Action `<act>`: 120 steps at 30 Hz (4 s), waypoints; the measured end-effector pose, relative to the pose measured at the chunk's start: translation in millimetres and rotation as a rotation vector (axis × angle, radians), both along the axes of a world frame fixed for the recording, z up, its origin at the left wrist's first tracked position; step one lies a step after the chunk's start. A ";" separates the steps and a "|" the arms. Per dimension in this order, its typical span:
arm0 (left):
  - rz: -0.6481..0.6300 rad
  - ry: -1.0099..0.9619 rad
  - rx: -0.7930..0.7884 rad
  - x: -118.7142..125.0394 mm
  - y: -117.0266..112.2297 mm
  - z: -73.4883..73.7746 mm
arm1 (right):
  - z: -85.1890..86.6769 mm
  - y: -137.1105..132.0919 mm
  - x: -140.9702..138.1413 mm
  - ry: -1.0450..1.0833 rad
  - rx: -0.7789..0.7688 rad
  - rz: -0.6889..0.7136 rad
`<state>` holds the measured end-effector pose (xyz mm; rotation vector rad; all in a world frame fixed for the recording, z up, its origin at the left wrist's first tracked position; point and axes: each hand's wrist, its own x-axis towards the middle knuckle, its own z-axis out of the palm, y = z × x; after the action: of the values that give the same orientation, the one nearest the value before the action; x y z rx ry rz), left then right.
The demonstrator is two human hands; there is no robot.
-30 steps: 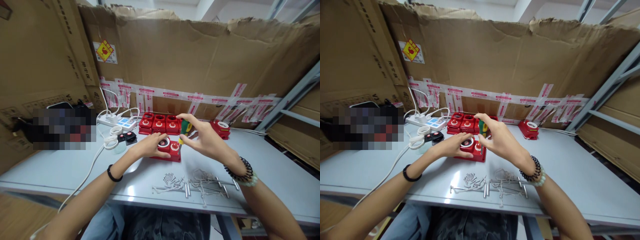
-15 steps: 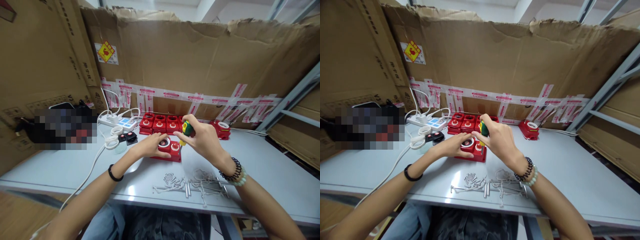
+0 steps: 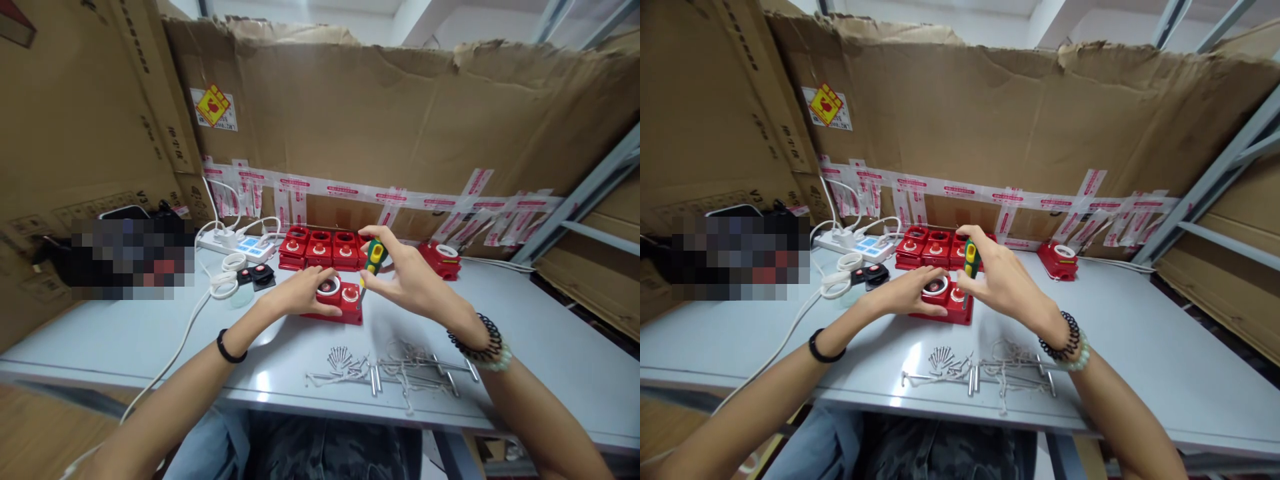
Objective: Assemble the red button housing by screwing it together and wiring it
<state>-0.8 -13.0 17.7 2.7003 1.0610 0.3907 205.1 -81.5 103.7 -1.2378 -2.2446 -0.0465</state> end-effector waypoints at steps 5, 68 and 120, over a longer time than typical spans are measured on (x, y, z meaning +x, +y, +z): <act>-0.001 0.000 -0.001 -0.5 0.5 -0.5 | -1.6 0.1 -0.5 -0.032 0.037 -0.116; 0.053 0.050 0.034 -0.3 -5.4 2.7 | -15.2 6.0 -17.0 0.201 0.226 -0.244; 0.493 -0.187 0.120 1.4 -10.2 15.5 | -30.5 -11.0 40.4 -0.363 -0.454 -0.034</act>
<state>0.5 -23.1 33.2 2.4066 1.6843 0.7920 245.5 -92.4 73.2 -1.6083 -2.6424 0.2594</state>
